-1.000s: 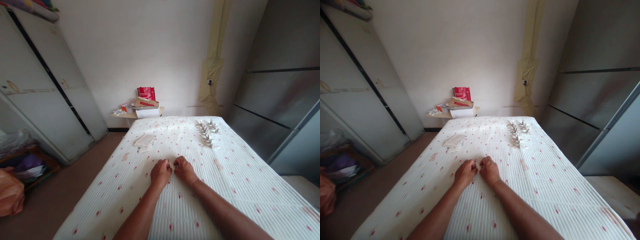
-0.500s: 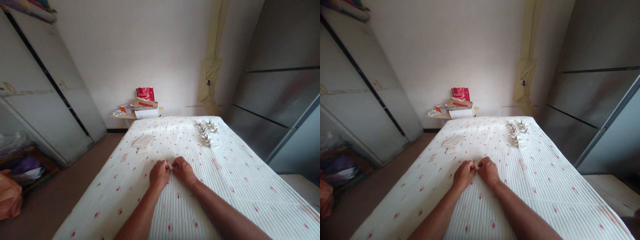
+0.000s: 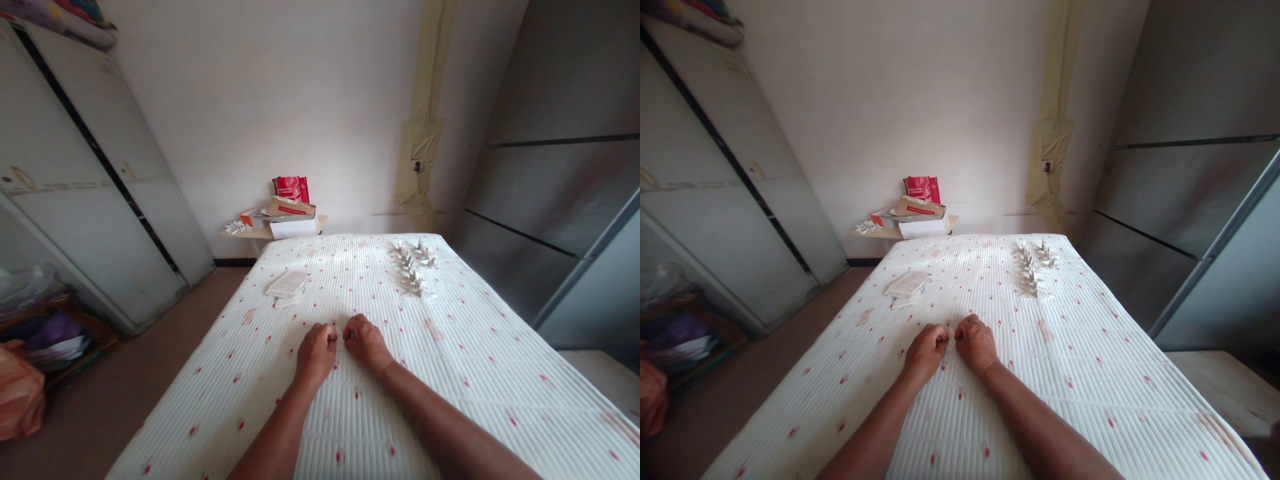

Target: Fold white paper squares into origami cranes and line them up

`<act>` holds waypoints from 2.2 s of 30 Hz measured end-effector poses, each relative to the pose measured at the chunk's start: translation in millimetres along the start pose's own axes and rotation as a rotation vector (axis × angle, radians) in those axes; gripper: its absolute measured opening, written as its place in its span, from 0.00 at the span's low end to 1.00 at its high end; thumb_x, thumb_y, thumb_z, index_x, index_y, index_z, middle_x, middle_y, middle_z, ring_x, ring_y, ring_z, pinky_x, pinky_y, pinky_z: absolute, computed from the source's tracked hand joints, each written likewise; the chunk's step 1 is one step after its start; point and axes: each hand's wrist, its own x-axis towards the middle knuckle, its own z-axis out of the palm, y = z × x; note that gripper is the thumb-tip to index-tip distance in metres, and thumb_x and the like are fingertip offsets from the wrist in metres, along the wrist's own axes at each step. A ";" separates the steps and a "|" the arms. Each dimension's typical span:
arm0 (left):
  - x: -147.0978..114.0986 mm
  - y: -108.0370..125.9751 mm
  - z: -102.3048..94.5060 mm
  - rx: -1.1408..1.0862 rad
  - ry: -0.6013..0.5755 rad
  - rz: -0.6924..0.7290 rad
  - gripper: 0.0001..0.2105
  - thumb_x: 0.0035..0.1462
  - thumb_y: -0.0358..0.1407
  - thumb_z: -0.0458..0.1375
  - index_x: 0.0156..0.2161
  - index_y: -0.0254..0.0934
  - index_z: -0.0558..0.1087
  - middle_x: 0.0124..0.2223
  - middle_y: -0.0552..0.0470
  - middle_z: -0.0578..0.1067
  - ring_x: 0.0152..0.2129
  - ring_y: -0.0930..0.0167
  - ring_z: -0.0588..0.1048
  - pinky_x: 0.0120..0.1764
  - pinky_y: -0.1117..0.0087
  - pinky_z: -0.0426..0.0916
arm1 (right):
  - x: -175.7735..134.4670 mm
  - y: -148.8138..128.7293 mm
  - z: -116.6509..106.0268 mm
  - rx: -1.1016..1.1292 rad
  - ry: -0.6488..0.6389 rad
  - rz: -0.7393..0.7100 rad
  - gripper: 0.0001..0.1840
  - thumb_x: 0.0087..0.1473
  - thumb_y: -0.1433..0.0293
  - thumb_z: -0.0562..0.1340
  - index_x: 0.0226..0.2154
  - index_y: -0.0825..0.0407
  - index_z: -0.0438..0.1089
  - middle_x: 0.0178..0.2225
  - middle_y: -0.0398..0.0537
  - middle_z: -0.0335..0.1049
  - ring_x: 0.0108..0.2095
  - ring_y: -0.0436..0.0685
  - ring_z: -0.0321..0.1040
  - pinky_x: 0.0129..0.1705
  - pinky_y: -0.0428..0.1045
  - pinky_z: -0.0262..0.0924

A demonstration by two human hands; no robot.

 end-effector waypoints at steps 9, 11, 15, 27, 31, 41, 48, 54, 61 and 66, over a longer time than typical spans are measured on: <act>-14.0 -4.8 0.6 -0.063 0.123 0.031 0.04 0.46 0.25 0.55 0.27 0.36 0.67 0.33 0.53 0.68 0.35 0.73 0.67 0.40 0.73 0.60 | 3.5 0.5 -4.8 -0.079 -0.080 -0.072 0.10 0.46 0.78 0.56 0.28 0.51 0.71 0.37 0.45 0.64 0.36 0.49 0.65 0.37 0.43 0.53; -16.7 0.2 -2.6 -0.001 0.107 -0.024 0.02 0.46 0.28 0.56 0.27 0.37 0.69 0.35 0.53 0.68 0.37 0.71 0.67 0.42 0.71 0.59 | 5.4 -1.8 -7.0 -0.141 -0.112 -0.074 0.10 0.47 0.77 0.55 0.29 0.51 0.71 0.38 0.45 0.64 0.37 0.50 0.65 0.36 0.44 0.54; -20.0 8.7 -9.3 0.106 0.084 -0.175 0.03 0.47 0.35 0.58 0.30 0.40 0.72 0.43 0.52 0.68 0.43 0.67 0.64 0.42 0.67 0.58 | 10.9 -8.6 -12.8 -0.231 -0.172 -0.073 0.10 0.47 0.73 0.56 0.30 0.50 0.72 0.39 0.47 0.65 0.36 0.52 0.67 0.33 0.45 0.55; -17.0 12.2 -10.6 0.128 0.055 -0.234 0.03 0.45 0.35 0.58 0.27 0.42 0.74 0.48 0.53 0.67 0.47 0.65 0.63 0.44 0.65 0.57 | 14.6 -18.6 -16.2 -0.361 -0.163 -0.055 0.09 0.44 0.63 0.62 0.29 0.50 0.72 0.36 0.47 0.65 0.34 0.55 0.69 0.30 0.46 0.56; -16.1 14.1 -11.7 0.124 0.054 -0.240 0.03 0.45 0.35 0.58 0.26 0.42 0.75 0.48 0.52 0.68 0.47 0.64 0.63 0.44 0.64 0.58 | 14.2 -19.2 -16.3 -0.348 -0.157 -0.038 0.08 0.45 0.65 0.61 0.29 0.50 0.72 0.37 0.48 0.65 0.34 0.55 0.69 0.30 0.46 0.56; -17.3 13.7 -11.6 0.125 0.075 -0.226 0.04 0.46 0.34 0.57 0.25 0.42 0.75 0.48 0.53 0.69 0.47 0.64 0.64 0.43 0.64 0.58 | 17.1 -14.8 -12.7 -0.307 -0.144 -0.010 0.08 0.48 0.66 0.59 0.30 0.50 0.72 0.37 0.48 0.65 0.35 0.54 0.68 0.32 0.46 0.55; -16.9 10.3 -8.6 0.102 0.100 -0.214 0.03 0.45 0.34 0.58 0.24 0.42 0.74 0.48 0.54 0.69 0.47 0.65 0.64 0.43 0.64 0.58 | 16.4 -13.0 -12.6 -0.303 -0.127 -0.020 0.08 0.49 0.66 0.58 0.30 0.50 0.72 0.37 0.47 0.66 0.33 0.52 0.67 0.30 0.45 0.52; -17.0 12.1 -9.8 0.101 0.088 -0.238 0.04 0.45 0.33 0.57 0.25 0.42 0.74 0.48 0.53 0.69 0.47 0.65 0.64 0.44 0.64 0.58 | 16.0 -11.5 -11.6 -0.254 -0.103 0.001 0.09 0.49 0.64 0.58 0.29 0.51 0.71 0.36 0.46 0.66 0.32 0.52 0.68 0.29 0.45 0.51; -18.4 11.8 -10.5 0.090 0.102 -0.201 0.03 0.45 0.33 0.58 0.28 0.41 0.73 0.45 0.52 0.69 0.46 0.65 0.64 0.42 0.66 0.57 | 13.8 -11.6 -9.7 -0.254 -0.093 -0.028 0.06 0.41 0.67 0.63 0.27 0.51 0.70 0.34 0.45 0.65 0.30 0.52 0.68 0.27 0.45 0.50; -17.2 11.8 -9.6 0.099 0.097 -0.233 0.04 0.46 0.32 0.56 0.26 0.41 0.73 0.47 0.52 0.69 0.47 0.65 0.64 0.43 0.65 0.57 | 17.2 -6.8 -7.5 -0.191 -0.101 -0.011 0.06 0.41 0.73 0.60 0.27 0.51 0.71 0.34 0.45 0.66 0.31 0.50 0.67 0.28 0.44 0.51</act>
